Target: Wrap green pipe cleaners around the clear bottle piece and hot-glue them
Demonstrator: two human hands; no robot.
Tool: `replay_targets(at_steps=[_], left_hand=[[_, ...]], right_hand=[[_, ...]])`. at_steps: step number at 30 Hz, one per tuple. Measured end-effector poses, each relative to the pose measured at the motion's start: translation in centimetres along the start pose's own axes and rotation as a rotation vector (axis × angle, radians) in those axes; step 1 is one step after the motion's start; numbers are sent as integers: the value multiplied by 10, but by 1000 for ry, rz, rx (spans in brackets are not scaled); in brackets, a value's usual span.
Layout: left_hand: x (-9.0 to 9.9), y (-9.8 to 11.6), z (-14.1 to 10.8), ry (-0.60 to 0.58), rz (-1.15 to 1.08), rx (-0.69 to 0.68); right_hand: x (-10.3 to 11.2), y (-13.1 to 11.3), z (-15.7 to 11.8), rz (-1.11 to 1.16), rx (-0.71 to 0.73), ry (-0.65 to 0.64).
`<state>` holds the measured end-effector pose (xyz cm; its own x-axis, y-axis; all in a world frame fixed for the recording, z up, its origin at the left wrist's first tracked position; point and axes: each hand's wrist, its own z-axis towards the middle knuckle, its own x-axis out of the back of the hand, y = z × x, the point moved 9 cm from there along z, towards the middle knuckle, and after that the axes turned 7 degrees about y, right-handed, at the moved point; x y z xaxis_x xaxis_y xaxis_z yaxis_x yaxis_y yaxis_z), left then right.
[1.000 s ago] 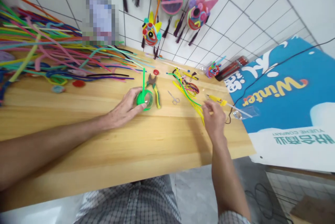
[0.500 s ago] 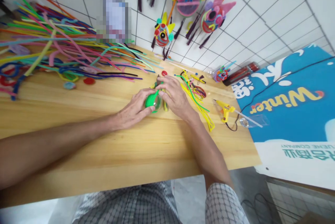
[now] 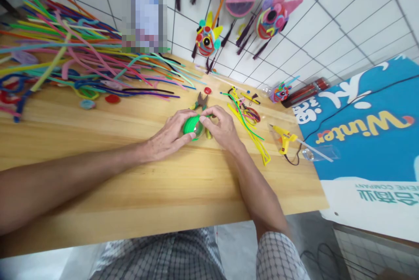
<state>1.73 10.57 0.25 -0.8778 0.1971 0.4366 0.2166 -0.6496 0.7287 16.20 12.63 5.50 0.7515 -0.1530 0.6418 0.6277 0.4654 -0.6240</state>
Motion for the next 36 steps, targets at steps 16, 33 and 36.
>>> replay_targets(at_steps=[16,33,36], left_hand=[[1,-1,0,7,-14,6],[0,7,0,-18,1,-32],[-1,6,0,-36,13,-28]], right_hand=[[-1,10,0,48,-110,14],[-1,13,-2,54,-110,35],[-2,13,-3,60,-107,57]])
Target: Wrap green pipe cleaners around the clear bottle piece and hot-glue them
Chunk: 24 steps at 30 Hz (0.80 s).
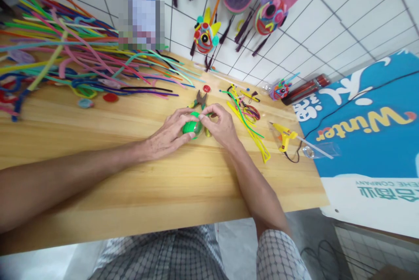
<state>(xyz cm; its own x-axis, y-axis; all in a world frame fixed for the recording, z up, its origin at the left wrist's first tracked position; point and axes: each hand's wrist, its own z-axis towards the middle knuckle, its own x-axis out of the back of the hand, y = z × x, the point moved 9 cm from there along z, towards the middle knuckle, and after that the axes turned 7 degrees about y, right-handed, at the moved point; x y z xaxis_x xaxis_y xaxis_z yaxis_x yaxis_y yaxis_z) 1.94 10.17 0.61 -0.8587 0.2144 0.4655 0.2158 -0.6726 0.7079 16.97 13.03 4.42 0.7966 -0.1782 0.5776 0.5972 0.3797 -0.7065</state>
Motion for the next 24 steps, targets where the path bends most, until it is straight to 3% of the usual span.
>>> replay_targets(at_steps=[9,13,19,24], left_hand=[[2,-3,0,26,26,4],[3,-4,0,46,14,28],[2,-7,0,35,-4,33],[3,-8,0,30,-21,44]], right_hand=[[-1,-3,-9,27,-40,46],[-6,-14,-24,-2,63,-18],[-14,-20,-47,-32,194,52],[-18,-24,-50,-55,258,31]])
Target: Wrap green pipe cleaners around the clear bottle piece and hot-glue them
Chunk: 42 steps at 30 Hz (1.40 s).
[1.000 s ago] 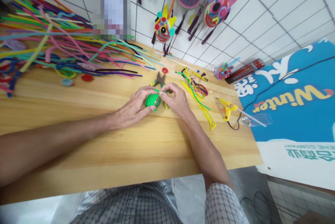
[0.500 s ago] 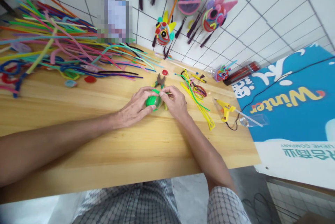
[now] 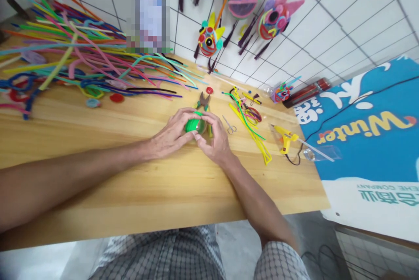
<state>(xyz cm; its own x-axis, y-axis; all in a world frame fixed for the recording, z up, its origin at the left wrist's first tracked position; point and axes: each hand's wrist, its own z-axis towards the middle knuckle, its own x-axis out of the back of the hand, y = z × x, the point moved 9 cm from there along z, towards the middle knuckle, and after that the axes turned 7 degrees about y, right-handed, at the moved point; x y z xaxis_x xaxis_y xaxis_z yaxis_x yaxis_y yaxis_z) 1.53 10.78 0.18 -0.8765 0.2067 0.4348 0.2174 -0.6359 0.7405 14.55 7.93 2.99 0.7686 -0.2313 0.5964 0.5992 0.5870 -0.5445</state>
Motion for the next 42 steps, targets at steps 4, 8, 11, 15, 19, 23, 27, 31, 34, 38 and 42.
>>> replay_targets(at_steps=[4,8,11,15,19,23,27,31,34,38,42], left_hand=[[0,0,0,-4,-11,10],[0,1,0,0,-17,9],[1,2,0,7,-28,-7],[2,2,0,15,-35,-14],[2,3,0,17,-32,-26],[0,1,-2,12,-10,-16],[-2,-1,-3,11,24,-25],[-3,-1,-4,-4,35,-40],[-3,0,-4,-10,40,-56],[-3,0,-4,-5,40,-54],[-2,-2,-4,-8,45,-14]], right_hand=[[3,-4,1,-48,83,12],[0,-1,-1,-90,95,9],[-1,-1,-2,-73,102,14],[1,-3,-2,-48,125,41],[1,-5,-2,-47,148,59],[0,-6,-2,-52,158,67],[0,-7,-3,-66,159,68],[-1,-6,-4,-81,149,56],[-2,-5,-4,-88,150,49],[-1,-7,-4,-74,170,65],[0,-8,-4,-95,167,62]])
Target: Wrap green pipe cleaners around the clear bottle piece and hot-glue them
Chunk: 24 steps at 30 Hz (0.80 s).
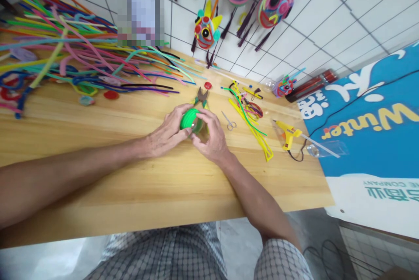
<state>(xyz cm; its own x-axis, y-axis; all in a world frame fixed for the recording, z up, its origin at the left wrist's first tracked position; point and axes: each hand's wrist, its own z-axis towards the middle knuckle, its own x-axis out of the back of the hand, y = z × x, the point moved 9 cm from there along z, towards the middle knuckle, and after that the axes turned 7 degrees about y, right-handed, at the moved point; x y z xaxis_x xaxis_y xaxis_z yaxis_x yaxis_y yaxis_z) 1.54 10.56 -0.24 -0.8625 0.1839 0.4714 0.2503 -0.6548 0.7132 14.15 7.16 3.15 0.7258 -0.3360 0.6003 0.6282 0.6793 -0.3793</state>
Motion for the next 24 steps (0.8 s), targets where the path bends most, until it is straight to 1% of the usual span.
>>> replay_targets(at_steps=[4,10,18,24], left_hand=[[-1,-1,1,-8,15,25],[-1,-1,2,-18,31,40],[2,-2,2,-12,-34,88],[2,-1,1,-7,-40,74]], right_hand=[[3,0,-1,-45,-13,13],[4,-1,-2,-45,-3,26],[4,-5,-1,-32,8,27],[3,-2,-3,-39,-12,28]])
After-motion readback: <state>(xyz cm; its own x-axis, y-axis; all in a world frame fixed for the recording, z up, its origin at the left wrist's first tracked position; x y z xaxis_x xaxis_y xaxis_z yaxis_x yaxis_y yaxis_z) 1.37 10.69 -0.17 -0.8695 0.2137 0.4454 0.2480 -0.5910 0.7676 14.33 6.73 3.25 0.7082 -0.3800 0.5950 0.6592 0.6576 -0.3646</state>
